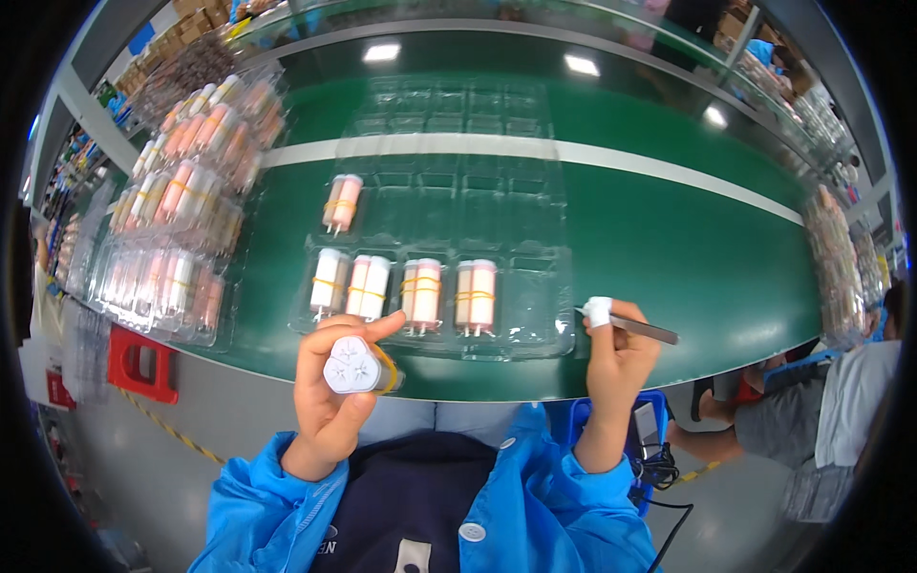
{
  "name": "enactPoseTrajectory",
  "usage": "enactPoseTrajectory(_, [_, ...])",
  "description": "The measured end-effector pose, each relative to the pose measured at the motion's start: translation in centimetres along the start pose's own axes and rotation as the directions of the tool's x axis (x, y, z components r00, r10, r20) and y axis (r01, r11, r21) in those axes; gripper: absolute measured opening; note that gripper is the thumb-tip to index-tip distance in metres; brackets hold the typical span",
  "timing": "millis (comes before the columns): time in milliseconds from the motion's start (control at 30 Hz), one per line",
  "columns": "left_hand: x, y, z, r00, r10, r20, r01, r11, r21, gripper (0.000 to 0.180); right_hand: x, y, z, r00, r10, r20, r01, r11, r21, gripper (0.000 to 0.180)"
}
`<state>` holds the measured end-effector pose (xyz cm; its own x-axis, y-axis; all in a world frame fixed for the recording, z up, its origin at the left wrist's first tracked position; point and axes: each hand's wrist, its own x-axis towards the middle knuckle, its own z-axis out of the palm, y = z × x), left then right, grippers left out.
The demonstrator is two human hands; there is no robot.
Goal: The person uses tweezers to insert small white components into cylindrical objects held in their left hand. They place the finished items into a clear plastic tray on the green table. The process is repeated for multiple units.
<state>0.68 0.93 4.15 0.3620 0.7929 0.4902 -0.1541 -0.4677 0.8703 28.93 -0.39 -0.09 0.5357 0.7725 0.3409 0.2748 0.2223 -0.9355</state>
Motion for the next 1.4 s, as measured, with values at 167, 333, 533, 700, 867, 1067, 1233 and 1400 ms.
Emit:
enactPoseTrajectory(167, [3.9,-0.6,2.5,1.0,-0.019,0.009,0.017,0.984,0.178,0.055,0.3,0.1,-0.4,0.999,-0.049,0.015,0.05,0.994,-0.102,0.004])
enactPoseTrajectory(333, [8.6,-2.9,6.6,0.989,0.075,0.128,-0.128,0.863,0.489,0.049,0.4,0.1,-0.3,0.999,-0.026,0.02,0.028,0.995,-0.101,0.005])
enactPoseTrajectory(533, [9.9,-3.7,9.0,0.971,0.17,0.167,-0.231,0.494,0.838,0.051,0.3,0.6,-0.4,1.0,-0.007,0.013,0.008,0.999,-0.042,0.006])
enactPoseTrajectory(700, [10.1,-4.4,10.4,0.974,0.127,0.187,-0.225,0.465,0.857,0.055,0.1,0.5,-0.5,1.0,0.005,0.003,-0.005,0.999,-0.039,0.007])
enactPoseTrajectory(867, [7.9,-3.6,9.7,0.965,0.14,0.221,-0.261,0.467,0.845,0.072,0.1,1.1,-0.8,0.999,-0.003,0.046,0.002,1.0,0.02,0.013])
enactPoseTrajectory(1067, [4.4,3.5,-1.2,0.955,0.296,-0.018,-0.144,0.513,0.846,0.04,-0.1,0.7,-1.1,0.999,0.015,0.031,-0.014,0.999,-0.029,0.011])
enactPoseTrajectory(1233, [1.7,7.6,-13.8,0.863,0.452,-0.226,0.231,0.046,0.972,0.031,-0.3,0.3,-1.0,0.999,-0.011,0.031,0.011,1.0,-0.023,0.009])
enactPoseTrajectory(1400, [3.0,12.6,-16.8,0.88,0.192,-0.434,0.313,0.451,0.836,0.028,0.3,0.5,-1.0,0.998,0.031,0.058,-0.032,0.999,0.013,0.009])
